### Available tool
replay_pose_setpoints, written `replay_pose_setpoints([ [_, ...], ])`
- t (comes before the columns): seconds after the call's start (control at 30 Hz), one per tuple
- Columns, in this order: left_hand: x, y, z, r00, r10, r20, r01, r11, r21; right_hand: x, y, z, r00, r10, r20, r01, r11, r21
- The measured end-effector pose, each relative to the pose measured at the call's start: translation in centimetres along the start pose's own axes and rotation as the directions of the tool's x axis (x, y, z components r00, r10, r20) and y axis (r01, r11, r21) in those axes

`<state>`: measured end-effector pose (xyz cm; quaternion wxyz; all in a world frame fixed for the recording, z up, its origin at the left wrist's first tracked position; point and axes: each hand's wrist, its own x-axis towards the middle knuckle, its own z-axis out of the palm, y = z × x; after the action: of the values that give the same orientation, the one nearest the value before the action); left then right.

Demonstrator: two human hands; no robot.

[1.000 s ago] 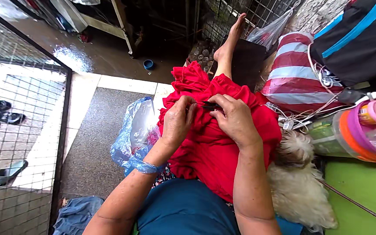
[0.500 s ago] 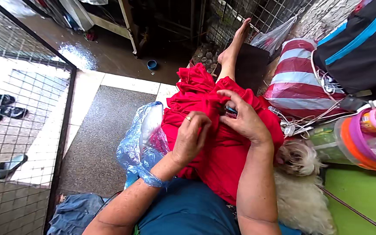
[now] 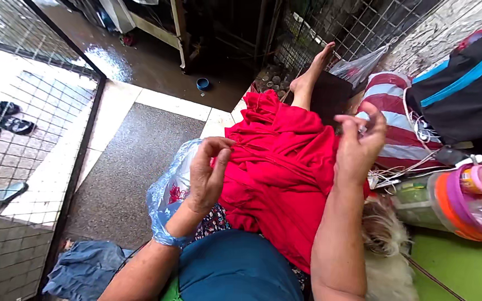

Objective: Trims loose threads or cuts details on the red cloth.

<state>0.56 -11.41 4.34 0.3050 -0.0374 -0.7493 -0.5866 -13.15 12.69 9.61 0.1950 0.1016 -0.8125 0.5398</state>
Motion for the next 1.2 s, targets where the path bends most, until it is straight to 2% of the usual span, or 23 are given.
replay_pose_setpoints([
  [0.07, -0.4, 0.1, 0.7, 0.997, 0.045, 0.056, -0.044, 0.999, -0.016, 1.4, -2.7, 2.8, 0.969, -0.079, 0.235, 0.104, 0.99, -0.1],
  [0.17, -0.3, 0.4, 1.6, 0.993, 0.069, 0.095, -0.067, 0.997, -0.031, 4.3, -4.1, 7.8, 0.883, 0.091, 0.461, 0.067, 0.947, -0.315],
  [0.27, -0.3, 0.5, 1.3, 0.996, -0.013, 0.085, 0.015, 1.0, -0.024, 5.4, -2.5, 11.4, 0.796, 0.277, 0.538, 0.061, 0.848, -0.526],
  [0.33, -0.5, 0.1, 0.7, 0.995, -0.065, 0.071, 0.066, 0.998, -0.011, 4.8, -1.4, 12.4, 0.788, 0.299, 0.538, 0.09, 0.808, -0.582],
  [0.4, -0.6, -0.3, 0.3, 0.991, -0.12, 0.054, 0.12, 0.993, 0.007, 4.0, -0.6, 12.5, 0.848, 0.198, 0.492, 0.099, 0.852, -0.514],
  [0.5, -0.5, -0.6, 0.2, 0.981, -0.194, 0.023, 0.194, 0.981, -0.004, 3.8, 1.0, 11.5, 0.926, -0.057, 0.374, 0.101, 0.99, -0.1],
  [0.57, -0.3, -0.5, 0.4, 0.975, -0.222, 0.013, 0.223, 0.974, -0.04, 3.6, 1.0, 10.4, 0.92, -0.082, 0.383, 0.025, 0.988, 0.15],
  [0.63, -0.2, -0.4, 0.7, 0.969, -0.248, 0.013, 0.248, 0.965, -0.084, 2.9, 0.6, 9.0, 0.882, -0.044, 0.468, -0.093, 0.959, 0.266],
  [0.67, -0.1, -0.3, 0.9, 0.965, -0.263, 0.019, 0.264, 0.96, -0.093, 2.5, 0.3, 8.3, 0.859, -0.041, 0.511, -0.117, 0.955, 0.273],
  [0.77, 0.1, -0.2, 1.3, 0.947, -0.321, 0.02, 0.321, 0.946, -0.052, 1.4, -0.2, 6.7, 0.788, -0.067, 0.612, -0.058, 0.982, 0.182],
  [0.87, 0.4, -0.8, 1.7, 0.941, -0.338, 0.015, 0.338, 0.94, -0.036, 0.4, -0.6, 6.6, 0.734, 0.025, 0.678, -0.038, 0.999, 0.005],
  [1.0, 0.2, -0.8, 2.3, 0.966, -0.258, 0.031, 0.259, 0.966, -0.003, 0.0, -0.8, 7.2, 0.734, 0.078, 0.675, -0.007, 0.994, -0.108],
  [1.2, 0.7, -1.4, 3.5, 0.997, -0.065, 0.044, 0.059, 0.991, 0.122, -0.3, -0.5, 7.4, 0.74, 0.058, 0.67, 0.019, 0.994, -0.107],
])
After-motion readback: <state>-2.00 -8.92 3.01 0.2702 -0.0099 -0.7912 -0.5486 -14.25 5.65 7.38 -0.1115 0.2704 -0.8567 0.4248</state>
